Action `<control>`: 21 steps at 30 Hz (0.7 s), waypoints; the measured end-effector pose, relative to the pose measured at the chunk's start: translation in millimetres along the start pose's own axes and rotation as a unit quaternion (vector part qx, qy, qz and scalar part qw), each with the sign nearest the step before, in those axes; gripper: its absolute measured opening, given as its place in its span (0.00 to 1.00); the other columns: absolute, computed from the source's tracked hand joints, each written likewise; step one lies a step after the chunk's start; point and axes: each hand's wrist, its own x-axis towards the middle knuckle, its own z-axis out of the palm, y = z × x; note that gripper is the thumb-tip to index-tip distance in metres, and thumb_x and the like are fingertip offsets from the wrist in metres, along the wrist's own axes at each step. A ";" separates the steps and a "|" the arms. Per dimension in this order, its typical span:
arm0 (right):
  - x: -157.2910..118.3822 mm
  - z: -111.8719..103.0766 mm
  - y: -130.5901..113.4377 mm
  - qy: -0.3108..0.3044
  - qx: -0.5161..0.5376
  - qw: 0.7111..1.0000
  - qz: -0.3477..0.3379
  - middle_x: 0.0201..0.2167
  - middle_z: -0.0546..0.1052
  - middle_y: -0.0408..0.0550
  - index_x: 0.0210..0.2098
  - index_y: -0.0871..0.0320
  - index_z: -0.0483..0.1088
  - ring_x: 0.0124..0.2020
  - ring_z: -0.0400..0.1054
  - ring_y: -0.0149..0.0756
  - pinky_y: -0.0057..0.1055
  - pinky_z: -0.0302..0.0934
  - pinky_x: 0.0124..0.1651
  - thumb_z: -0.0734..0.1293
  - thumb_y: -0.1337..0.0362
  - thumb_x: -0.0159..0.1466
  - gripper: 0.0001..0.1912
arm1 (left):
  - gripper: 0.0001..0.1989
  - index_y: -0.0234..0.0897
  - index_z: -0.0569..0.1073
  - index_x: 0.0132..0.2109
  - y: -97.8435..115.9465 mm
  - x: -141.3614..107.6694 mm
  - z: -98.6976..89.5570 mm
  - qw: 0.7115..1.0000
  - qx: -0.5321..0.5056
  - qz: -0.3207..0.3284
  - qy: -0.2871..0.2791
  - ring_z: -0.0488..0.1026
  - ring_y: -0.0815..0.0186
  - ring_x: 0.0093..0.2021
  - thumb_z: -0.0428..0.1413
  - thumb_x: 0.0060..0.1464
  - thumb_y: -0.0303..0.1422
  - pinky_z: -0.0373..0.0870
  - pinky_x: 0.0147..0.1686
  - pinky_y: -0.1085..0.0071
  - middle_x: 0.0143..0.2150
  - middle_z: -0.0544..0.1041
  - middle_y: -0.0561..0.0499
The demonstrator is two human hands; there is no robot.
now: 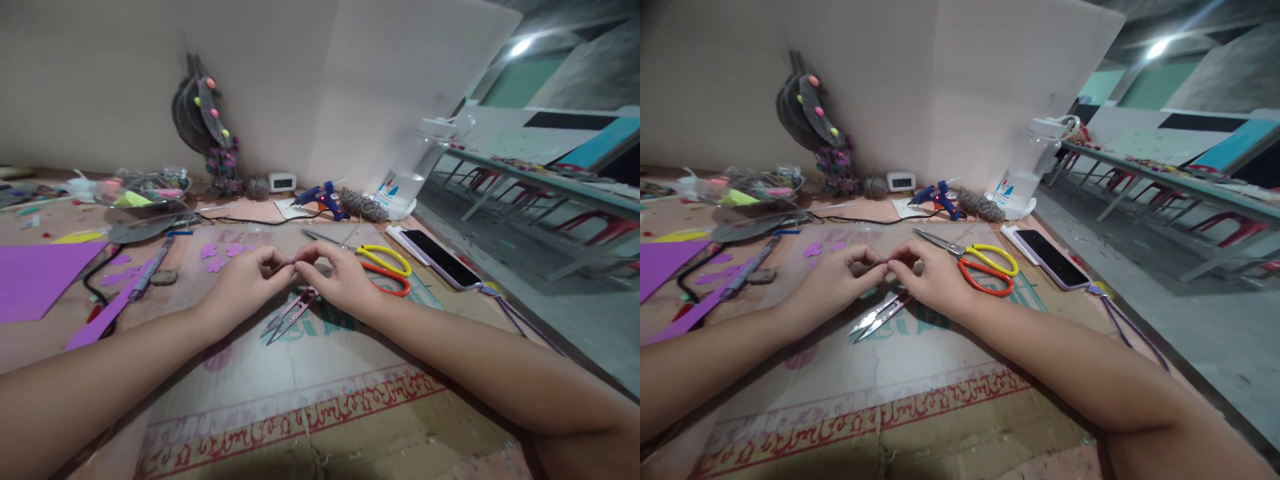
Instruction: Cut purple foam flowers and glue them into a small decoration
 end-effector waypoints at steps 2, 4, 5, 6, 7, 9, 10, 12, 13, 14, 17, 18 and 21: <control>0.4 0.4 0.6 0.001 -0.006 1.000 0.002 0.30 0.76 0.44 0.33 0.57 0.70 0.32 0.70 0.33 0.29 0.64 0.38 0.65 0.65 0.62 0.04 | 0.11 0.37 0.71 0.30 -0.3 0.2 0.2 1.000 -0.003 -0.001 -0.001 0.72 0.65 0.31 0.54 0.55 0.40 0.65 0.32 0.70 0.28 0.76 0.53; 0.8 1.1 1.1 0.003 -0.011 1.000 0.002 0.29 0.76 0.44 0.33 0.58 0.70 0.31 0.70 0.32 0.28 0.64 0.38 0.65 0.65 0.62 0.04 | 0.11 0.37 0.71 0.31 -1.1 0.2 0.6 1.000 -0.011 -0.002 -0.005 0.72 0.64 0.31 0.54 0.55 0.40 0.65 0.32 0.69 0.29 0.75 0.53; 0.9 1.5 1.4 0.004 -0.014 1.000 0.002 0.29 0.76 0.44 0.32 0.58 0.70 0.31 0.70 0.32 0.28 0.64 0.37 0.65 0.65 0.62 0.04 | 0.11 0.37 0.71 0.31 -1.5 0.2 0.8 1.000 -0.015 -0.002 -0.008 0.72 0.64 0.31 0.54 0.55 0.40 0.65 0.32 0.69 0.29 0.75 0.52; 1.0 1.9 1.7 0.004 -0.016 1.000 0.001 0.29 0.76 0.44 0.32 0.58 0.70 0.31 0.70 0.32 0.28 0.64 0.37 0.65 0.65 0.62 0.04 | 0.11 0.37 0.71 0.31 -1.8 0.1 1.0 1.000 -0.018 -0.003 -0.010 0.72 0.64 0.31 0.54 0.55 0.40 0.65 0.32 0.69 0.29 0.75 0.52; 0.9 2.3 2.1 0.005 -0.016 1.000 0.001 0.28 0.76 0.43 0.32 0.58 0.70 0.31 0.70 0.32 0.28 0.64 0.37 0.65 0.66 0.62 0.04 | 0.11 0.37 0.71 0.31 -2.0 0.0 1.2 1.000 -0.020 -0.004 -0.010 0.72 0.64 0.31 0.54 0.55 0.40 0.65 0.32 0.70 0.29 0.75 0.53; 0.7 2.7 3.0 0.007 -0.017 1.000 -0.001 0.28 0.76 0.43 0.32 0.58 0.71 0.30 0.70 0.32 0.28 0.64 0.37 0.65 0.66 0.62 0.04 | 0.10 0.37 0.71 0.31 -2.2 -0.2 1.3 1.000 -0.022 -0.008 -0.010 0.72 0.65 0.31 0.54 0.55 0.39 0.64 0.32 0.70 0.28 0.75 0.53; 0.5 2.7 3.4 0.006 -0.016 1.000 -0.001 0.29 0.76 0.44 0.33 0.59 0.71 0.30 0.70 0.32 0.28 0.64 0.37 0.64 0.66 0.62 0.04 | 0.10 0.36 0.71 0.31 -2.3 -0.1 1.3 1.000 -0.023 -0.010 -0.009 0.72 0.66 0.30 0.54 0.55 0.39 0.64 0.31 0.71 0.28 0.75 0.53; 0.1 2.0 4.1 0.004 -0.007 1.000 0.001 0.30 0.77 0.44 0.33 0.59 0.70 0.32 0.70 0.32 0.28 0.64 0.38 0.64 0.66 0.63 0.04 | 0.10 0.36 0.71 0.31 -2.2 0.2 1.1 1.000 -0.027 -0.008 -0.008 0.72 0.66 0.30 0.54 0.55 0.39 0.65 0.31 0.71 0.28 0.75 0.54; -0.1 1.5 4.4 0.000 0.002 1.000 0.005 0.31 0.77 0.44 0.34 0.58 0.70 0.33 0.71 0.33 0.28 0.64 0.38 0.63 0.65 0.63 0.05 | 0.10 0.36 0.71 0.31 -2.2 0.5 1.0 1.000 -0.030 -0.005 -0.007 0.72 0.66 0.30 0.54 0.55 0.39 0.65 0.31 0.71 0.28 0.75 0.54; -0.2 0.8 4.7 -0.007 0.018 1.000 0.011 0.31 0.77 0.44 0.35 0.58 0.70 0.33 0.71 0.33 0.29 0.64 0.39 0.63 0.64 0.64 0.06 | 0.10 0.37 0.71 0.31 -2.1 0.9 0.8 0.999 -0.032 -0.003 -0.005 0.72 0.66 0.31 0.54 0.55 0.39 0.65 0.31 0.71 0.28 0.75 0.54; -0.1 -1.0 4.8 -0.033 0.079 0.996 0.038 0.34 0.76 0.45 0.39 0.58 0.69 0.33 0.72 0.32 0.30 0.65 0.39 0.61 0.61 0.67 0.08 | 0.08 0.37 0.71 0.31 -2.4 2.3 0.3 0.999 -0.041 -0.003 -0.003 0.72 0.66 0.31 0.54 0.54 0.36 0.66 0.31 0.71 0.29 0.75 0.54; 0.1 -1.4 4.7 -0.040 0.090 0.994 0.045 0.34 0.76 0.45 0.40 0.58 0.69 0.33 0.73 0.33 0.30 0.65 0.39 0.61 0.61 0.67 0.09 | 0.08 0.37 0.71 0.31 -2.8 2.6 0.3 0.999 -0.046 -0.004 -0.004 0.72 0.66 0.31 0.54 0.54 0.36 0.66 0.32 0.72 0.29 0.75 0.54; 0.9 -1.4 3.5 -0.048 0.068 0.995 0.046 0.35 0.76 0.45 0.41 0.58 0.69 0.35 0.71 0.34 0.31 0.64 0.40 0.64 0.61 0.64 0.09 | 0.06 0.37 0.72 0.32 -4.5 3.1 0.5 0.998 -0.054 -0.006 -0.010 0.72 0.67 0.31 0.54 0.53 0.34 0.66 0.32 0.72 0.29 0.75 0.54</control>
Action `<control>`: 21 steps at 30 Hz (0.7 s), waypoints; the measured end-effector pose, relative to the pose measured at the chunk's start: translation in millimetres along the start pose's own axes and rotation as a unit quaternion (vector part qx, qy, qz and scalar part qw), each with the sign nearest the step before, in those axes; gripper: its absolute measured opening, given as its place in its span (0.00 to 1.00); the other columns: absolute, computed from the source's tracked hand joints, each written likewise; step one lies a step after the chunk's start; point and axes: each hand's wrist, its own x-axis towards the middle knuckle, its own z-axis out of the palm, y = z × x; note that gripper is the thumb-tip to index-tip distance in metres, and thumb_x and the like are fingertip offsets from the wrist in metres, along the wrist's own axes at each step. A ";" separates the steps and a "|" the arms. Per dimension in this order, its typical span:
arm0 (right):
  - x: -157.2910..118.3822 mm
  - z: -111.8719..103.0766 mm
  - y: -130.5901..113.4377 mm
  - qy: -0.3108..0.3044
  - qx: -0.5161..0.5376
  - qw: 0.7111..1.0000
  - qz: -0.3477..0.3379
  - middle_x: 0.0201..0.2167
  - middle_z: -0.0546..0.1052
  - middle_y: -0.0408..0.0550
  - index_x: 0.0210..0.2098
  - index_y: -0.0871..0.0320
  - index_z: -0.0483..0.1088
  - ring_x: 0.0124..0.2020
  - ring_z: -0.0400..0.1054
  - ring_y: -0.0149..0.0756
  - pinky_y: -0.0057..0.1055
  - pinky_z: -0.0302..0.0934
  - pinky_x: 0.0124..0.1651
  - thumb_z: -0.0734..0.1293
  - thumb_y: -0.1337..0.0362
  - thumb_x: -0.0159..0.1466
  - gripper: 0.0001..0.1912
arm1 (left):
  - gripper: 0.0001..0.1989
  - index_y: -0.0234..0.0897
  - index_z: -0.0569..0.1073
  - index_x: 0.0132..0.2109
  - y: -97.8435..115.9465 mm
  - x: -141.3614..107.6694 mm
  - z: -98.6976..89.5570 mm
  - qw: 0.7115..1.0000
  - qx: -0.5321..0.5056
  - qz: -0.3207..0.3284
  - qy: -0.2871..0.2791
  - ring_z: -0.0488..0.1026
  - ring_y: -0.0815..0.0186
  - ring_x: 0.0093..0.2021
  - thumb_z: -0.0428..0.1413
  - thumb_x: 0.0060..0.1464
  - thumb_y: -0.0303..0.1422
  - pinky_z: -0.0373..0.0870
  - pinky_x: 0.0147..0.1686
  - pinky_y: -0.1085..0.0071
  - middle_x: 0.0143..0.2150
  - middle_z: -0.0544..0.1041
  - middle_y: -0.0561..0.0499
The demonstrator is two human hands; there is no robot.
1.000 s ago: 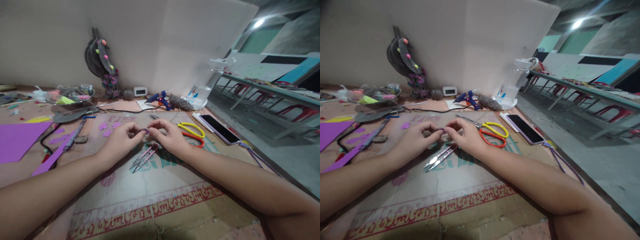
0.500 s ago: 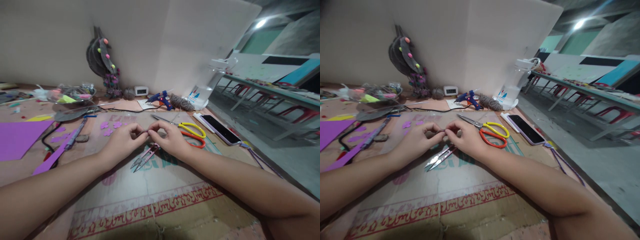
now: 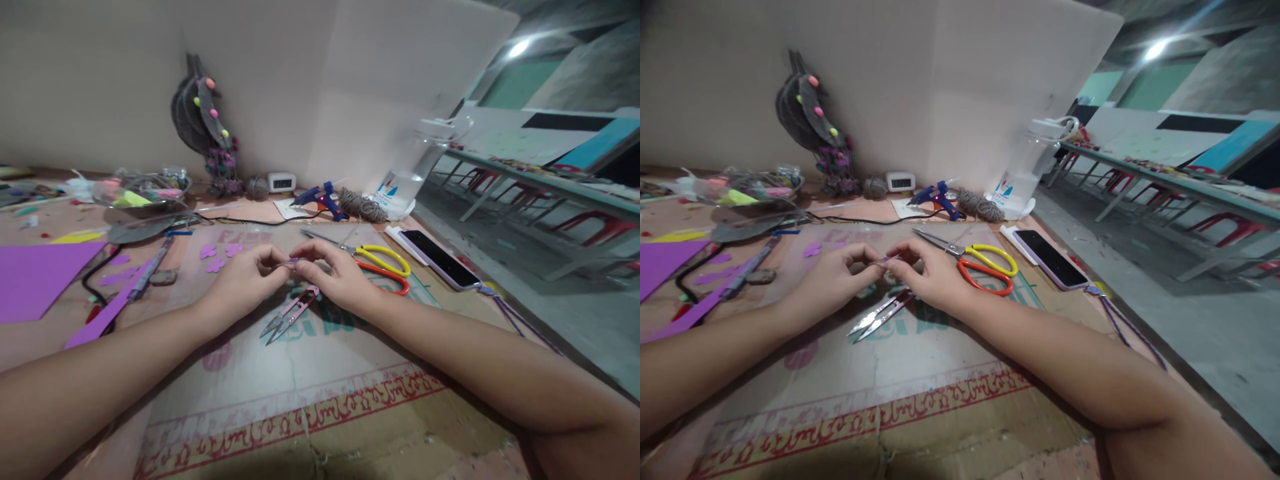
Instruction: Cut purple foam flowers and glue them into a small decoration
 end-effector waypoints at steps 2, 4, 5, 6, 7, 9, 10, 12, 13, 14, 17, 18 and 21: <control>0.1 0.7 -0.4 0.005 -0.017 1.000 -0.006 0.34 0.76 0.45 0.39 0.58 0.70 0.35 0.70 0.33 0.30 0.64 0.39 0.66 0.62 0.63 0.07 | 0.05 0.37 0.72 0.32 -1.3 0.0 0.3 1.000 0.000 -0.001 -0.009 0.72 0.67 0.31 0.54 0.53 0.33 0.66 0.32 0.73 0.29 0.75 0.55; 0.0 1.6 0.2 0.011 -0.011 1.000 -0.006 0.31 0.75 0.44 0.37 0.58 0.70 0.33 0.69 0.32 0.29 0.63 0.37 0.65 0.62 0.63 0.06 | 0.06 0.37 0.72 0.32 -2.3 0.0 0.6 1.000 0.000 0.000 -0.020 0.72 0.67 0.31 0.54 0.54 0.33 0.65 0.31 0.73 0.29 0.75 0.55; -0.1 2.0 0.9 0.014 -0.006 1.000 -0.002 0.30 0.75 0.43 0.36 0.58 0.69 0.31 0.68 0.31 0.29 0.63 0.36 0.65 0.61 0.63 0.06 | 0.06 0.37 0.72 0.32 -2.8 0.1 0.8 1.000 0.001 0.000 -0.024 0.72 0.67 0.31 0.53 0.54 0.34 0.65 0.31 0.73 0.29 0.75 0.55; -0.1 2.4 1.7 0.015 -0.002 1.000 0.004 0.29 0.74 0.42 0.35 0.58 0.69 0.30 0.68 0.31 0.28 0.62 0.35 0.65 0.60 0.63 0.07 | 0.07 0.37 0.72 0.32 -3.3 0.3 0.9 1.000 0.002 -0.001 -0.027 0.72 0.67 0.31 0.53 0.55 0.34 0.65 0.31 0.72 0.29 0.75 0.55; -0.2 2.6 2.7 0.017 0.000 1.000 0.012 0.28 0.74 0.42 0.34 0.58 0.69 0.28 0.67 0.30 0.28 0.62 0.34 0.65 0.60 0.63 0.07 | 0.08 0.37 0.72 0.32 -3.9 0.5 1.0 1.000 0.004 -0.003 -0.031 0.72 0.67 0.31 0.53 0.55 0.35 0.65 0.31 0.72 0.29 0.75 0.54; 0.0 2.9 4.3 0.021 0.000 0.999 0.026 0.26 0.72 0.41 0.32 0.57 0.68 0.27 0.66 0.30 0.28 0.61 0.32 0.66 0.58 0.63 0.09 | 0.09 0.37 0.72 0.33 -5.3 0.9 1.4 0.999 0.002 -0.007 -0.035 0.72 0.66 0.32 0.54 0.56 0.38 0.65 0.32 0.71 0.30 0.75 0.53; 0.1 2.9 4.8 0.027 0.001 0.999 0.032 0.25 0.72 0.41 0.31 0.57 0.68 0.26 0.65 0.30 0.27 0.61 0.31 0.66 0.58 0.62 0.09 | 0.09 0.37 0.72 0.36 -6.1 1.0 1.7 0.999 -0.008 -0.007 -0.035 0.72 0.66 0.33 0.54 0.55 0.39 0.66 0.33 0.71 0.32 0.75 0.53; 0.5 2.8 4.9 0.035 0.008 0.998 0.041 0.23 0.70 0.40 0.29 0.57 0.67 0.25 0.64 0.29 0.27 0.60 0.29 0.66 0.57 0.62 0.11 | 0.11 0.37 0.71 0.41 -7.1 0.8 2.3 0.999 -0.042 0.003 -0.028 0.72 0.65 0.35 0.55 0.56 0.39 0.67 0.34 0.70 0.34 0.75 0.52; 0.6 2.8 4.4 0.038 0.015 0.998 0.046 0.23 0.70 0.40 0.29 0.57 0.66 0.24 0.64 0.29 0.26 0.60 0.29 0.65 0.57 0.62 0.11 | 0.11 0.37 0.70 0.42 -7.3 0.6 2.4 0.998 -0.057 0.009 -0.025 0.72 0.66 0.35 0.54 0.56 0.39 0.67 0.34 0.71 0.34 0.75 0.52; 0.6 2.7 3.6 0.039 0.021 0.998 0.051 0.23 0.70 0.40 0.28 0.57 0.66 0.24 0.64 0.29 0.26 0.60 0.28 0.65 0.57 0.62 0.11 | 0.11 0.37 0.69 0.42 -7.2 0.3 2.3 0.997 -0.066 0.012 -0.022 0.72 0.66 0.34 0.54 0.57 0.39 0.67 0.34 0.71 0.33 0.74 0.52; 0.5 2.6 0.5 0.037 0.045 0.996 0.068 0.23 0.69 0.39 0.28 0.58 0.65 0.23 0.64 0.28 0.25 0.61 0.27 0.66 0.57 0.62 0.11 | 0.10 0.37 0.69 0.36 -5.7 -0.8 0.9 0.998 -0.053 0.006 -0.024 0.70 0.68 0.30 0.51 0.59 0.40 0.64 0.29 0.73 0.29 0.73 0.53; 0.4 2.5 -0.5 0.038 0.052 0.995 0.072 0.23 0.69 0.39 0.28 0.58 0.64 0.23 0.65 0.28 0.25 0.61 0.26 0.66 0.57 0.62 0.11 | 0.11 0.37 0.68 0.35 -5.1 -1.1 0.2 0.999 -0.045 0.002 -0.024 0.69 0.68 0.28 0.51 0.59 0.40 0.63 0.28 0.73 0.28 0.73 0.54; 0.6 2.3 -2.3 0.034 0.069 0.994 0.073 0.22 0.68 0.38 0.28 0.58 0.65 0.22 0.64 0.27 0.25 0.61 0.26 0.66 0.58 0.62 0.11 | 0.11 0.37 0.68 0.34 -3.9 -1.3 -1.7 0.999 -0.026 -0.007 -0.019 0.68 0.69 0.27 0.51 0.59 0.40 0.62 0.26 0.73 0.27 0.73 0.54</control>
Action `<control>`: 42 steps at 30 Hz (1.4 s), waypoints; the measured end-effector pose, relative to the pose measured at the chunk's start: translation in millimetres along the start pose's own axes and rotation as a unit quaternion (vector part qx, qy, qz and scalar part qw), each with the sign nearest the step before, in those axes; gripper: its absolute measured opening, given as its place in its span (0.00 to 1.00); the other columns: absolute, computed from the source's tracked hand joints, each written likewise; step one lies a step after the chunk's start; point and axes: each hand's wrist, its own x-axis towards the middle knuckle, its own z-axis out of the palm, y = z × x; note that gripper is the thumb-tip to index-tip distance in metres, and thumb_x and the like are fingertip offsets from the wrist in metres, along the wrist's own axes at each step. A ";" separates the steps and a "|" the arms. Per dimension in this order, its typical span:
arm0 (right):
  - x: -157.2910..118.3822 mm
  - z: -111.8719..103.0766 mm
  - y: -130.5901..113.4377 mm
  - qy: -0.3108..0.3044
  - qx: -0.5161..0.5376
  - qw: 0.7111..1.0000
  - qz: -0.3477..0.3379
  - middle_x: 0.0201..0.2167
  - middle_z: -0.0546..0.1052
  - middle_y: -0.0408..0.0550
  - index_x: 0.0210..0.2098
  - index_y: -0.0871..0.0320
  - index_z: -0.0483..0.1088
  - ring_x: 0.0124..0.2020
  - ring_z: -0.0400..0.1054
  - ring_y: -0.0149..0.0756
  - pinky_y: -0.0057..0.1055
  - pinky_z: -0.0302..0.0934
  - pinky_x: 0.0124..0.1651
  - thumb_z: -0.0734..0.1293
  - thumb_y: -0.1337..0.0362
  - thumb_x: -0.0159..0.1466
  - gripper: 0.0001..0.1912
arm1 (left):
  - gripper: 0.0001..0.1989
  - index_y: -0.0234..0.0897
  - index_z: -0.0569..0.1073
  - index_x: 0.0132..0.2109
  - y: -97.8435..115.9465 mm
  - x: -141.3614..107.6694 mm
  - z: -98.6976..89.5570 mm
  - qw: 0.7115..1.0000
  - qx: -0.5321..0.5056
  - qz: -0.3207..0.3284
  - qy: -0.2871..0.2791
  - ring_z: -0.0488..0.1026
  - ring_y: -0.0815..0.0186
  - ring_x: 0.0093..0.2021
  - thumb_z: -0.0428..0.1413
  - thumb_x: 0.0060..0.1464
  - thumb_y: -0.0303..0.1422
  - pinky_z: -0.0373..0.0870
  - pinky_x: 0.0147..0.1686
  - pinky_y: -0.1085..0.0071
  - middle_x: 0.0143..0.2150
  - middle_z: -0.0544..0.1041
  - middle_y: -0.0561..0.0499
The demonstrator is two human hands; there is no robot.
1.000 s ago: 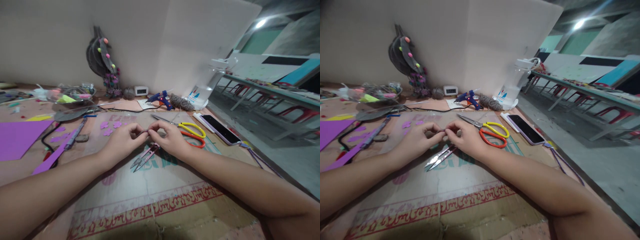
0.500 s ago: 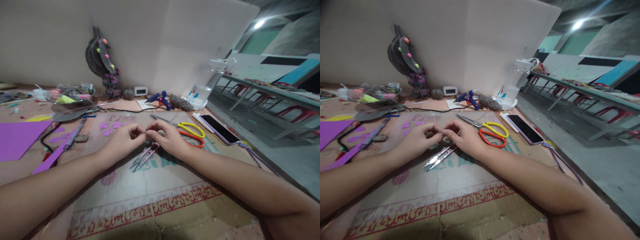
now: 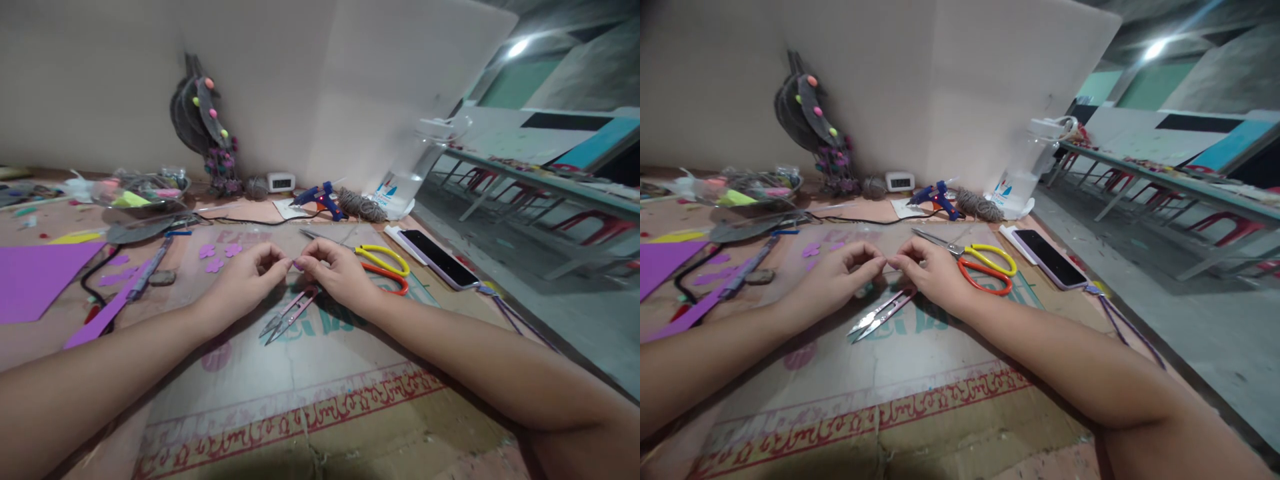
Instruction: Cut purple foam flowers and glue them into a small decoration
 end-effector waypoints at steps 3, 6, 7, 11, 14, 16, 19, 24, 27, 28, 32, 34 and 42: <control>0.6 0.0 -0.1 -0.007 0.022 1.000 0.007 0.21 0.67 0.38 0.29 0.57 0.64 0.21 0.64 0.27 0.25 0.61 0.25 0.66 0.58 0.61 0.11 | 0.10 0.38 0.68 0.34 0.0 0.8 0.4 1.000 0.005 -0.005 0.006 0.69 0.68 0.28 0.51 0.58 0.40 0.63 0.27 0.73 0.27 0.73 0.54; 1.4 0.1 1.1 -0.012 0.035 0.999 0.018 0.20 0.67 0.37 0.28 0.57 0.64 0.21 0.64 0.27 0.25 0.60 0.25 0.66 0.56 0.61 0.12 | 0.10 0.37 0.70 0.37 -0.7 1.9 2.5 1.000 -0.001 -0.007 0.009 0.71 0.67 0.30 0.52 0.58 0.39 0.64 0.30 0.71 0.29 0.74 0.53; 1.7 0.2 1.7 -0.013 0.036 0.999 0.019 0.20 0.67 0.37 0.29 0.57 0.64 0.21 0.64 0.28 0.25 0.60 0.25 0.66 0.55 0.61 0.13 | 0.10 0.37 0.71 0.38 -1.0 2.1 3.2 1.000 -0.001 -0.005 0.007 0.72 0.66 0.31 0.52 0.57 0.39 0.65 0.31 0.71 0.30 0.75 0.53; 2.7 -0.1 4.3 -0.019 0.029 0.999 0.012 0.21 0.68 0.38 0.29 0.57 0.65 0.22 0.64 0.28 0.26 0.60 0.26 0.66 0.54 0.62 0.13 | 0.12 0.37 0.73 0.40 -1.6 2.1 4.2 1.000 0.007 0.011 -0.023 0.73 0.65 0.35 0.53 0.56 0.41 0.67 0.34 0.69 0.35 0.77 0.51; 2.4 -0.5 5.4 -0.028 0.023 0.999 0.004 0.23 0.69 0.39 0.30 0.58 0.64 0.23 0.65 0.29 0.27 0.61 0.27 0.65 0.55 0.62 0.12 | 0.11 0.37 0.72 0.35 -1.2 1.5 2.9 0.999 0.029 0.031 -0.020 0.72 0.66 0.33 0.52 0.58 0.40 0.66 0.33 0.70 0.31 0.75 0.53; 1.3 -0.5 6.2 -0.028 0.037 0.999 -0.014 0.25 0.69 0.40 0.32 0.57 0.65 0.25 0.66 0.30 0.27 0.63 0.29 0.65 0.55 0.63 0.12 | 0.10 0.37 0.70 0.32 -0.7 1.4 1.9 0.998 0.048 0.039 -0.014 0.71 0.66 0.31 0.52 0.57 0.37 0.65 0.33 0.70 0.29 0.73 0.54; 0.0 -1.3 6.9 0.003 0.058 0.996 -0.074 0.31 0.69 0.44 0.41 0.56 0.66 0.32 0.66 0.32 0.30 0.65 0.35 0.63 0.52 0.64 0.14 | 0.08 0.38 0.70 0.31 -0.5 2.1 1.3 0.997 0.059 0.039 -0.019 0.70 0.66 0.30 0.52 0.57 0.36 0.64 0.32 0.70 0.28 0.73 0.54; 7.2 -20.3 -6.8 0.145 0.045 0.977 -0.151 0.33 0.70 0.45 0.46 0.54 0.66 0.34 0.66 0.33 0.34 0.65 0.43 0.58 0.52 0.69 0.14 | 0.09 0.37 0.70 0.32 -1.8 3.5 1.8 0.998 0.064 0.024 -0.012 0.70 0.66 0.30 0.52 0.56 0.37 0.64 0.31 0.71 0.28 0.75 0.53; 14.8 -40.8 -24.4 0.201 0.029 0.967 -0.153 0.24 0.67 0.40 0.40 0.53 0.67 0.27 0.66 0.30 0.31 0.65 0.36 0.57 0.55 0.70 0.11 | 0.10 0.37 0.72 0.33 -1.4 3.6 2.2 0.998 0.065 0.011 -0.010 0.71 0.66 0.30 0.53 0.57 0.39 0.64 0.32 0.71 0.29 0.75 0.53; 16.1 -45.7 -29.4 0.198 0.025 0.967 -0.158 0.22 0.67 0.39 0.38 0.53 0.67 0.25 0.66 0.29 0.31 0.65 0.35 0.58 0.56 0.70 0.11 | 0.11 0.37 0.72 0.33 -1.1 3.6 2.3 0.998 0.061 0.006 -0.009 0.71 0.65 0.31 0.53 0.57 0.39 0.64 0.32 0.70 0.29 0.76 0.53; 11.8 -44.5 -34.7 0.124 0.025 0.984 -0.127 0.22 0.72 0.40 0.34 0.56 0.68 0.24 0.68 0.28 0.30 0.66 0.33 0.63 0.59 0.67 0.08 | 0.11 0.37 0.73 0.34 -0.2 3.8 2.9 0.999 0.034 -0.009 -0.003 0.71 0.65 0.31 0.53 0.57 0.40 0.64 0.33 0.70 0.29 0.76 0.53; 6.9 -35.4 -29.4 0.077 0.046 0.992 -0.093 0.23 0.73 0.40 0.33 0.57 0.66 0.25 0.70 0.29 0.30 0.67 0.33 0.65 0.60 0.65 0.07 | 0.11 0.37 0.72 0.33 0.2 3.9 2.8 1.000 0.024 -0.012 -0.002 0.71 0.66 0.30 0.53 0.57 0.40 0.64 0.32 0.71 0.28 0.75 0.54; -0.1 -21.9 -11.2 -0.008 0.041 0.995 -0.085 0.24 0.71 0.41 0.32 0.58 0.65 0.27 0.66 0.28 0.29 0.63 0.33 0.61 0.63 0.67 0.08 | 0.11 0.37 0.72 0.33 3.1 3.4 2.3 0.999 0.033 -0.016 0.003 0.70 0.67 0.29 0.53 0.57 0.39 0.63 0.30 0.72 0.28 0.75 0.53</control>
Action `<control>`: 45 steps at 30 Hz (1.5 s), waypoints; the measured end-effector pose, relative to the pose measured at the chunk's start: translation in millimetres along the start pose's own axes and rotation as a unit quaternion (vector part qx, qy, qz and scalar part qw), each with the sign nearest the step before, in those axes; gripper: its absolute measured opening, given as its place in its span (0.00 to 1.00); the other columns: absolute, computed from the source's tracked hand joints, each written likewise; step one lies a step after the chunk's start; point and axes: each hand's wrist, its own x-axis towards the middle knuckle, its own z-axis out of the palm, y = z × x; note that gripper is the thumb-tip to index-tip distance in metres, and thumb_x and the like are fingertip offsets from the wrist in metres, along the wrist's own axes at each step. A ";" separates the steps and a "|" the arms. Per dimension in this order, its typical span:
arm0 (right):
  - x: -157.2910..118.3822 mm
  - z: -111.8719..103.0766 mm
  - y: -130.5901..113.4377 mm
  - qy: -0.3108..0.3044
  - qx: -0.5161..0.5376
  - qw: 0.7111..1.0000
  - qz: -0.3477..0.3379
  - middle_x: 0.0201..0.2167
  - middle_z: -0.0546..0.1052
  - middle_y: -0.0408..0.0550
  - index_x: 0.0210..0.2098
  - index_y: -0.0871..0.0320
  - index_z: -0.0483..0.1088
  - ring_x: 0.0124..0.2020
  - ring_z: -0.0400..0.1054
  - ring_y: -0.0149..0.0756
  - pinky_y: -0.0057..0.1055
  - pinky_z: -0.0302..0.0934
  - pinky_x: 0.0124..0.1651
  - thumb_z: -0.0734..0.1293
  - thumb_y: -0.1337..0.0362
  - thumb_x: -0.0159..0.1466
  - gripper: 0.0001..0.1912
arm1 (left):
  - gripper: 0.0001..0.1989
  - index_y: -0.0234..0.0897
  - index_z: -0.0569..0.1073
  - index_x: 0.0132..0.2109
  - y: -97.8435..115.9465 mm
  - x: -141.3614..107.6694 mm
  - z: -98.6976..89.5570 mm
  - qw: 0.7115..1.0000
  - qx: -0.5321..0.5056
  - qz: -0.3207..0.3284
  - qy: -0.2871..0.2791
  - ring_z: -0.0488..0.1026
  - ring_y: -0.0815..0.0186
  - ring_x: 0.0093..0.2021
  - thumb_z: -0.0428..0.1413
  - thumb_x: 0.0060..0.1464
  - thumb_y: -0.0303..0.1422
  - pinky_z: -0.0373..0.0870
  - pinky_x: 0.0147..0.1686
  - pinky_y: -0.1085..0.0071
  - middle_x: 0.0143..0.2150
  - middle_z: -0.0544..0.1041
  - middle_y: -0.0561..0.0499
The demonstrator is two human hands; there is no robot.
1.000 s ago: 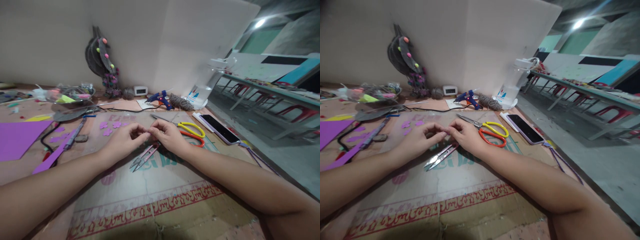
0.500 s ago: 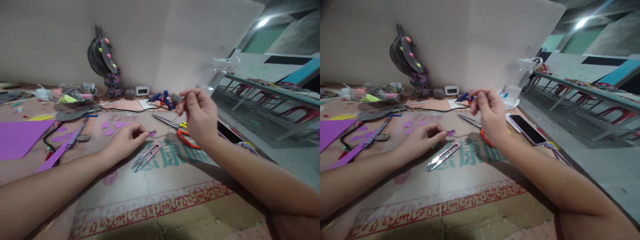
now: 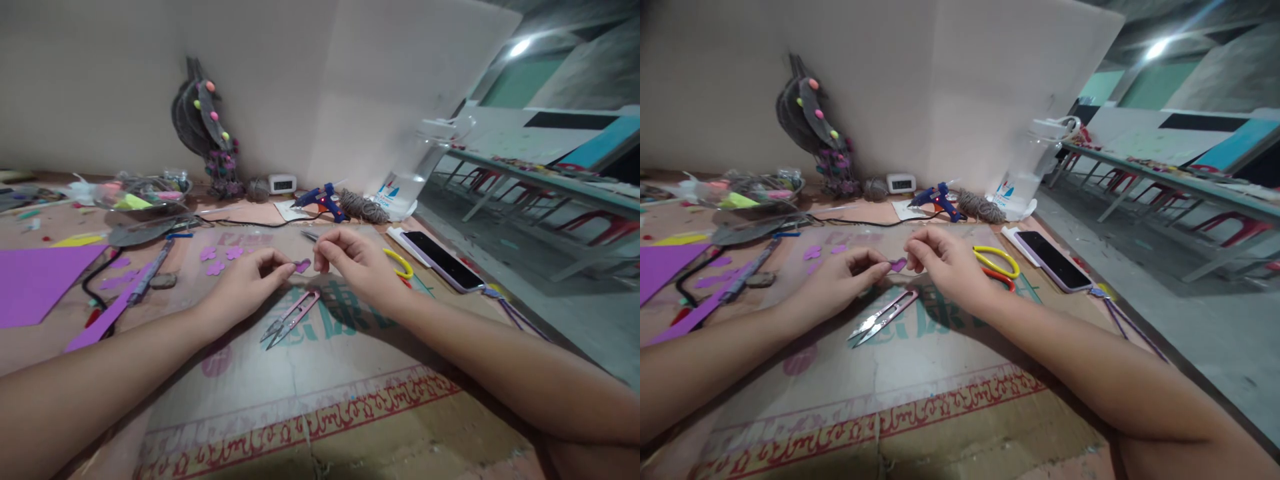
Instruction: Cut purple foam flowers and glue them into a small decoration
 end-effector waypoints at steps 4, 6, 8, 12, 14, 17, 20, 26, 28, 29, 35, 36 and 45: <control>-1.6 1.6 2.4 -0.018 0.010 1.000 0.020 0.25 0.71 0.41 0.35 0.58 0.66 0.28 0.66 0.29 0.30 0.63 0.35 0.60 0.65 0.66 0.04 | 0.11 0.37 0.73 0.35 -2.7 0.6 -0.1 1.000 0.002 0.009 0.000 0.70 0.66 0.29 0.52 0.57 0.40 0.64 0.30 0.71 0.29 0.75 0.53; -1.9 3.5 3.3 -0.020 0.013 0.999 0.023 0.27 0.72 0.42 0.36 0.57 0.65 0.29 0.67 0.29 0.31 0.64 0.37 0.60 0.66 0.65 0.03 | 0.11 0.37 0.73 0.35 -4.0 1.0 -0.4 1.000 0.003 0.013 -0.002 0.70 0.66 0.29 0.52 0.57 0.40 0.65 0.31 0.71 0.29 0.75 0.53; -1.6 4.5 4.2 -0.017 0.019 1.000 0.009 0.30 0.72 0.44 0.37 0.57 0.64 0.32 0.67 0.30 0.31 0.64 0.39 0.62 0.67 0.64 0.02 | 0.11 0.37 0.73 0.34 -4.2 1.1 -0.6 1.000 0.003 0.016 -0.003 0.70 0.66 0.29 0.52 0.57 0.40 0.64 0.31 0.71 0.28 0.75 0.53; -1.3 1.8 4.2 0.031 -0.039 0.998 -0.028 0.29 0.69 0.42 0.33 0.56 0.64 0.31 0.64 0.30 0.30 0.61 0.36 0.67 0.62 0.60 0.07 | 0.11 0.37 0.72 0.35 -2.2 0.4 -0.6 1.000 -0.001 0.008 -0.003 0.71 0.66 0.29 0.52 0.58 0.40 0.64 0.31 0.71 0.29 0.76 0.53; -2.5 -0.5 2.4 0.039 -0.114 0.992 -0.036 0.23 0.65 0.40 0.26 0.56 0.63 0.26 0.60 0.29 0.29 0.57 0.32 0.66 0.60 0.62 0.12 | 0.12 0.37 0.72 0.36 -1.4 0.2 -0.7 1.000 -0.008 -0.002 0.003 0.71 0.66 0.30 0.53 0.58 0.40 0.63 0.30 0.71 0.30 0.76 0.52; -5.7 -2.1 -1.7 -0.029 -0.201 0.975 -0.084 0.17 0.59 0.38 0.19 0.56 0.58 0.21 0.56 0.29 0.28 0.53 0.28 0.60 0.59 0.68 0.21 | 0.13 0.36 0.72 0.35 -2.2 0.7 -1.3 1.000 -0.017 -0.015 0.019 0.72 0.65 0.30 0.53 0.57 0.42 0.63 0.29 0.71 0.29 0.76 0.52; -9.0 -0.7 -5.8 -0.137 -0.237 0.946 -0.171 0.25 0.71 0.44 0.27 0.57 0.68 0.30 0.65 0.34 0.31 0.60 0.36 0.62 0.63 0.67 0.12 | 0.13 0.36 0.72 0.35 -4.3 2.2 -2.2 0.999 -0.017 -0.008 0.027 0.72 0.65 0.30 0.53 0.57 0.42 0.65 0.30 0.71 0.29 0.76 0.52; -13.9 6.5 -6.5 -0.266 -0.338 0.868 -0.248 0.45 0.76 0.54 0.48 0.60 0.71 0.49 0.66 0.40 0.40 0.60 0.53 0.62 0.64 0.68 0.12 | 0.11 0.36 0.72 0.34 -6.1 3.8 -0.6 0.999 -0.019 0.002 0.038 0.72 0.66 0.31 0.53 0.57 0.40 0.66 0.32 0.71 0.29 0.75 0.53; -14.8 8.4 -6.2 -0.284 -0.377 0.841 -0.265 0.41 0.76 0.54 0.47 0.62 0.73 0.46 0.66 0.40 0.39 0.61 0.51 0.60 0.65 0.69 0.12 | 0.10 0.36 0.71 0.35 -8.0 4.6 0.4 0.999 -0.024 0.006 0.030 0.72 0.66 0.30 0.52 0.57 0.39 0.66 0.32 0.71 0.29 0.75 0.53; -15.3 9.0 -6.3 -0.286 -0.394 0.828 -0.279 0.40 0.76 0.54 0.46 0.63 0.73 0.44 0.66 0.40 0.39 0.61 0.50 0.59 0.66 0.70 0.13 | 0.10 0.36 0.71 0.36 -9.3 5.1 0.9 0.999 -0.027 0.008 0.026 0.72 0.66 0.30 0.52 0.57 0.38 0.66 0.32 0.71 0.30 0.75 0.53; -19.5 12.4 -3.0 -0.278 -0.456 0.770 -0.349 0.34 0.76 0.52 0.43 0.64 0.72 0.36 0.65 0.38 0.37 0.61 0.43 0.55 0.71 0.70 0.15 | 0.09 0.36 0.72 0.38 -14.2 6.3 2.1 0.999 -0.036 0.008 0.023 0.73 0.66 0.31 0.54 0.56 0.38 0.66 0.32 0.71 0.31 0.76 0.53; -20.2 12.4 -2.2 -0.269 -0.448 0.777 -0.350 0.32 0.75 0.51 0.41 0.63 0.72 0.34 0.64 0.38 0.36 0.62 0.41 0.55 0.71 0.70 0.14 | 0.09 0.36 0.72 0.38 -13.9 6.1 1.9 0.999 -0.036 0.007 0.023 0.72 0.66 0.31 0.54 0.56 0.38 0.65 0.31 0.71 0.31 0.76 0.53; -5.6 -14.0 -1.2 -0.022 -0.428 0.879 -0.209 0.38 0.72 0.54 0.49 0.61 0.68 0.36 0.67 0.41 0.34 0.60 0.36 0.54 0.56 0.71 0.19 | 0.09 0.35 0.72 0.36 -5.7 1.9 -0.1 0.999 -0.051 -0.010 -0.002 0.70 0.67 0.30 0.54 0.56 0.37 0.64 0.31 0.71 0.29 0.74 0.53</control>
